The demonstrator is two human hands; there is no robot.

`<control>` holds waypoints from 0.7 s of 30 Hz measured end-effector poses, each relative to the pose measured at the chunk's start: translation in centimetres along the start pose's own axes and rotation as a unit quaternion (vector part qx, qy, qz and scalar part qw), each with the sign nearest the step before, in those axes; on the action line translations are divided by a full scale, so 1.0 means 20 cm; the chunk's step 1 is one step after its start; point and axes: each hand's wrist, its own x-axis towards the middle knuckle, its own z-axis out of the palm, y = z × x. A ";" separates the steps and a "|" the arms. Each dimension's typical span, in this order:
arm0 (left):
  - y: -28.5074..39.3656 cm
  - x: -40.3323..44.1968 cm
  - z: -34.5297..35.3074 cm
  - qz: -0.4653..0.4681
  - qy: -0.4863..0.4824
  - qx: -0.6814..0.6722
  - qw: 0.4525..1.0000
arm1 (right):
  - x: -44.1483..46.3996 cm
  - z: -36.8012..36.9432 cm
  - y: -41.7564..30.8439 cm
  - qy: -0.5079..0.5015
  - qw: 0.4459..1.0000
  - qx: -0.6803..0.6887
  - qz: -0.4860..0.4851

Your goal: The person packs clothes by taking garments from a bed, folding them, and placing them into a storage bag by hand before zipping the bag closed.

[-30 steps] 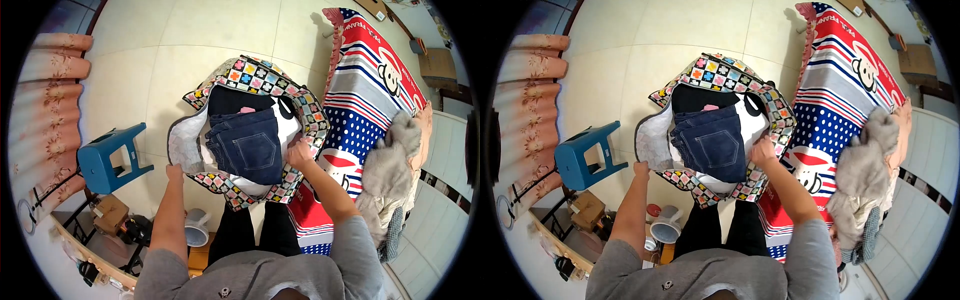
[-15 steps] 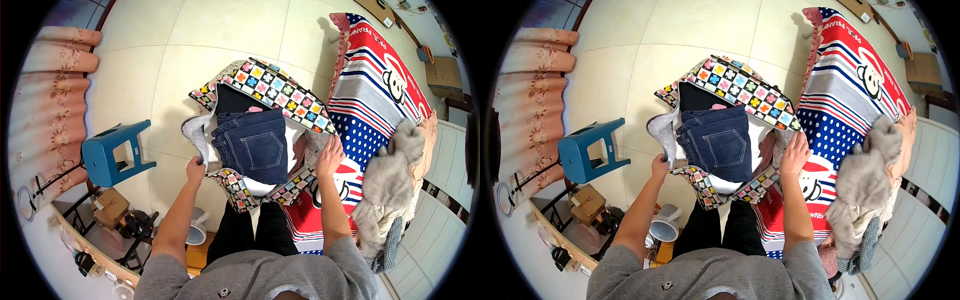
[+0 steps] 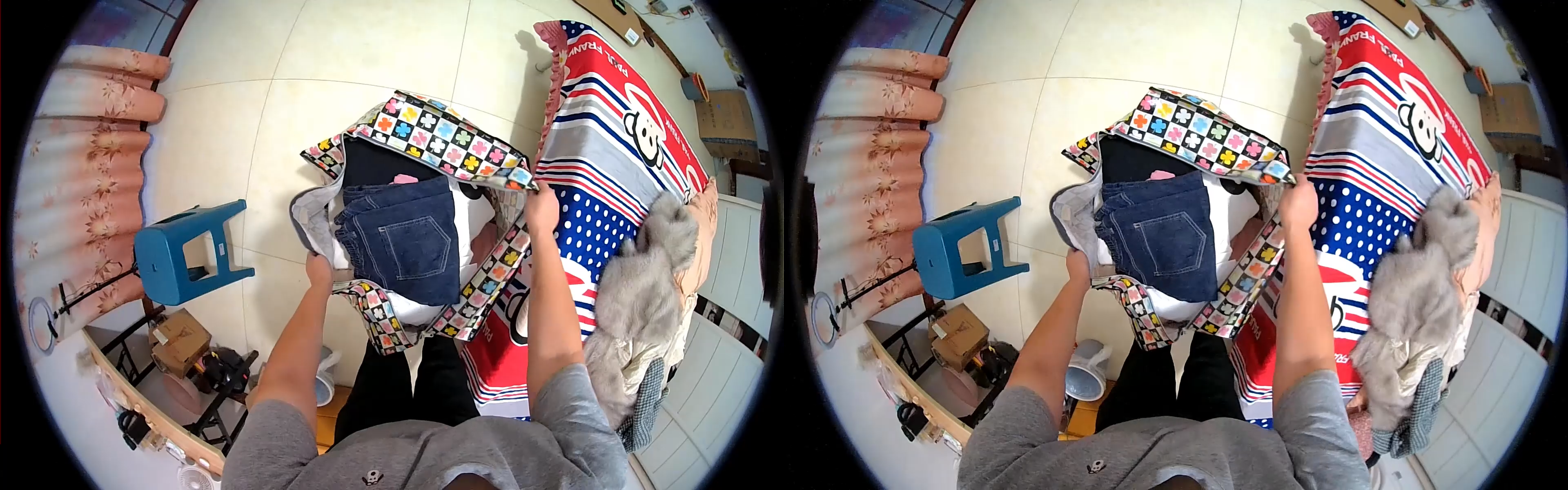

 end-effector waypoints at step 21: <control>0.17 -0.35 0.20 -0.008 -0.136 0.001 0.991 | -0.13 0.30 -0.01 -0.129 0.857 0.456 0.204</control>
